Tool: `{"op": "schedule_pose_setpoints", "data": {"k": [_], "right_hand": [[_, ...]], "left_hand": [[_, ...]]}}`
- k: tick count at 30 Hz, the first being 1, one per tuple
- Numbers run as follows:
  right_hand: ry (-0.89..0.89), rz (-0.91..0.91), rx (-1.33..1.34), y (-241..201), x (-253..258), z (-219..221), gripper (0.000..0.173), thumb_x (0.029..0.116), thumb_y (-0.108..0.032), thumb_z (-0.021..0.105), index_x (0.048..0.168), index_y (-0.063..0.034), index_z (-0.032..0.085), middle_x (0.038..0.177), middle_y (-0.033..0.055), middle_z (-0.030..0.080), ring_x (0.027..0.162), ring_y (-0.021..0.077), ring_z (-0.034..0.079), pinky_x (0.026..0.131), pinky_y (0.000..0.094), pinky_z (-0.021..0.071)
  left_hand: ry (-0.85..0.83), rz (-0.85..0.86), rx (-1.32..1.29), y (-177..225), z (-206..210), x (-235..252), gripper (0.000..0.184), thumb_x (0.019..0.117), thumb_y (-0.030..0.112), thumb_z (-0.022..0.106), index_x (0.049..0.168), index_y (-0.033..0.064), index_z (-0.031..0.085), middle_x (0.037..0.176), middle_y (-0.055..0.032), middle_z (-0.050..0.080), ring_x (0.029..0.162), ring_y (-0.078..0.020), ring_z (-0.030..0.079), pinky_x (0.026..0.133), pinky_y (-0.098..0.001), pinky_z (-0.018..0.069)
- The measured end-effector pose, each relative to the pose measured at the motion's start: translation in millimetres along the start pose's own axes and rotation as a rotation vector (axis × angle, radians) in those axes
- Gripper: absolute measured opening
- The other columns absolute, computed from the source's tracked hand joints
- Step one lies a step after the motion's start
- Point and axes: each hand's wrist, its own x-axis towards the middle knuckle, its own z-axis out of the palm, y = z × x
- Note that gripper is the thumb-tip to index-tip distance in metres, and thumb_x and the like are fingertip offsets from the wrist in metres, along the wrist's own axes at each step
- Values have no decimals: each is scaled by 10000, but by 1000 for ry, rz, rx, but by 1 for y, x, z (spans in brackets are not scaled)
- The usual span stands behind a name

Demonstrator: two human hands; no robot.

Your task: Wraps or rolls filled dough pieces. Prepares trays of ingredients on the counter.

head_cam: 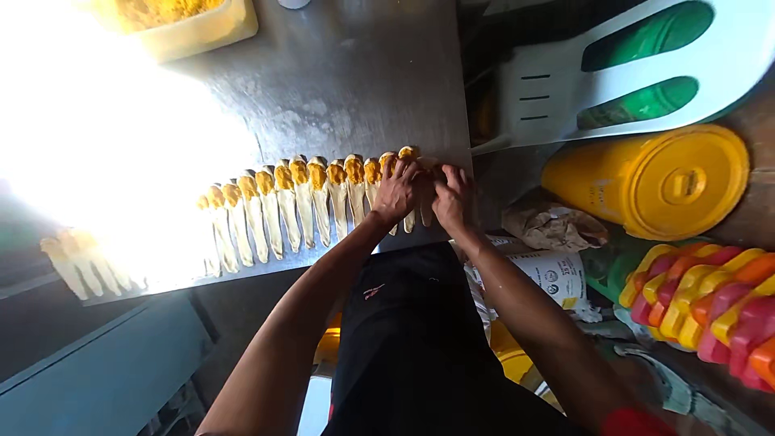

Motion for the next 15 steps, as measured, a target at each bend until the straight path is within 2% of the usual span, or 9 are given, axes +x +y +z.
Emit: {"op": "schedule_pose_setpoints", "data": {"k": [2, 3, 4, 5, 6, 8, 10, 12, 15], "right_hand": [[81, 10, 70, 5, 12, -13, 318, 911, -29, 663, 1207, -118, 737, 1330, 139, 623, 1202, 347, 605, 932, 562, 532], [120, 25, 85, 10, 23, -13, 354, 937, -46, 637, 1271, -135, 715, 1314, 133, 639, 1192, 330, 622, 938, 543, 544], [159, 44, 86, 15, 35, -7, 349, 947, -80, 636, 1277, -156, 721, 1278, 120, 660, 1180, 307, 632, 941, 517, 549], [147, 58, 95, 18, 44, -4, 327, 947, -101, 653, 1260, -157, 729, 1268, 119, 656, 1186, 300, 624, 955, 509, 544], [124, 64, 113, 20, 50, -2, 276, 935, -107, 677, 1200, -136, 747, 1260, 127, 651, 1185, 302, 622, 961, 508, 545], [91, 76, 187, 23, 58, -1, 188, 896, -90, 725, 1082, -72, 750, 1207, 142, 653, 1141, 304, 633, 952, 498, 555], [84, 126, 317, 26, 60, 0, 171, 896, -109, 740, 1057, -53, 727, 1121, 116, 696, 1052, 259, 677, 912, 480, 569], [90, 201, 480, 24, 59, -2, 200, 906, -101, 729, 1099, -59, 698, 1040, 91, 743, 961, 204, 722, 858, 442, 596], [178, 194, 616, 26, 60, 1, 235, 930, -78, 707, 1164, -67, 685, 1051, 58, 753, 951, 127, 731, 865, 347, 618]], "left_hand": [[107, -65, -22, 0, -7, 9, 253, 1032, 173, 517, 1185, 148, 717, 1281, -102, 635, 1282, -335, 536, 1142, -556, 362], [116, -99, -12, -1, -11, 15, 262, 1045, 218, 523, 1225, 156, 703, 1306, -95, 625, 1275, -328, 536, 1127, -537, 375], [80, -125, 8, -2, -15, 20, 293, 1058, 267, 524, 1287, 170, 679, 1370, -86, 598, 1306, -322, 516, 1133, -532, 367], [16, -141, 33, -3, -18, 24, 328, 1060, 288, 522, 1341, 181, 653, 1438, -93, 551, 1345, -330, 485, 1141, -542, 353], [-37, -139, 40, -4, -20, 28, 324, 1054, 283, 527, 1331, 186, 663, 1498, -101, 507, 1374, -339, 457, 1139, -551, 346], [-57, -111, 7, -8, -20, 35, 247, 1044, 261, 550, 1207, 173, 713, 1516, -91, 493, 1394, -343, 436, 1133, -546, 357], [14, -104, -96, -10, -17, 36, 190, 1031, 218, 568, 1103, 138, 724, 1399, -65, 588, 1344, -326, 481, 1088, -511, 403], [94, -133, -243, -9, -15, 36, 148, 1012, 180, 601, 1080, 108, 712, 1215, -55, 685, 1243, -303, 561, 1019, -478, 462], [163, -268, -426, -2, -12, 42, 132, 955, 173, 688, 1057, 103, 732, 1020, -50, 730, 1059, -272, 637, 933, -470, 493]]}}
